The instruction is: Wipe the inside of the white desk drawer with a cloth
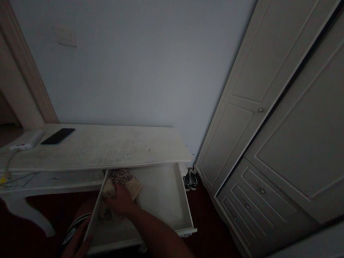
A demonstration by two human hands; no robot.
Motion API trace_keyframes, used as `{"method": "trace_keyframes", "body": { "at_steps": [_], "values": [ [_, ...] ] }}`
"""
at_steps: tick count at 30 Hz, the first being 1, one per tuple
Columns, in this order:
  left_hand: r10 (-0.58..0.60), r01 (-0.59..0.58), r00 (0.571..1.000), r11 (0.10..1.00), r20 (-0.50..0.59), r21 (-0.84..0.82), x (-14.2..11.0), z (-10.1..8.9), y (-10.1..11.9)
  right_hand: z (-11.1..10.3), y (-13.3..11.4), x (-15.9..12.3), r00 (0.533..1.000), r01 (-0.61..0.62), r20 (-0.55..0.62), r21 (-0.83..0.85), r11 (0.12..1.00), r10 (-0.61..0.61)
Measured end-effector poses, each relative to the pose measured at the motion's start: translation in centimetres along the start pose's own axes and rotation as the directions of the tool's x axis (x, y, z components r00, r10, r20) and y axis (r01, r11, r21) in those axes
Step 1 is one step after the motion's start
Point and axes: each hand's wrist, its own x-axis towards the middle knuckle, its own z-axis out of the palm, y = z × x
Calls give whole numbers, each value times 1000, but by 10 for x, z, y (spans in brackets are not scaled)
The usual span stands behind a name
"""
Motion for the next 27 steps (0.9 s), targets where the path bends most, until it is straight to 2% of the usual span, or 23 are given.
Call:
{"method": "trace_keyframes", "body": {
  "at_steps": [13, 21, 27],
  "values": [
    [1, -1, 1000, 1000, 1, 23, 0, -2, 2, -2, 0, -4, 999, 36, 28, -39, 999, -35],
    [3, -4, 1000, 998, 13, 56, 0, -1, 1, 0, 1, -4, 999, 22, 47, -49, 999, -20],
    [29, -28, 999, 999, -21, 46, 1, -2, -1, -2, 0, -5, 997, 1, 82, -55, 998, 4]
  ]
}}
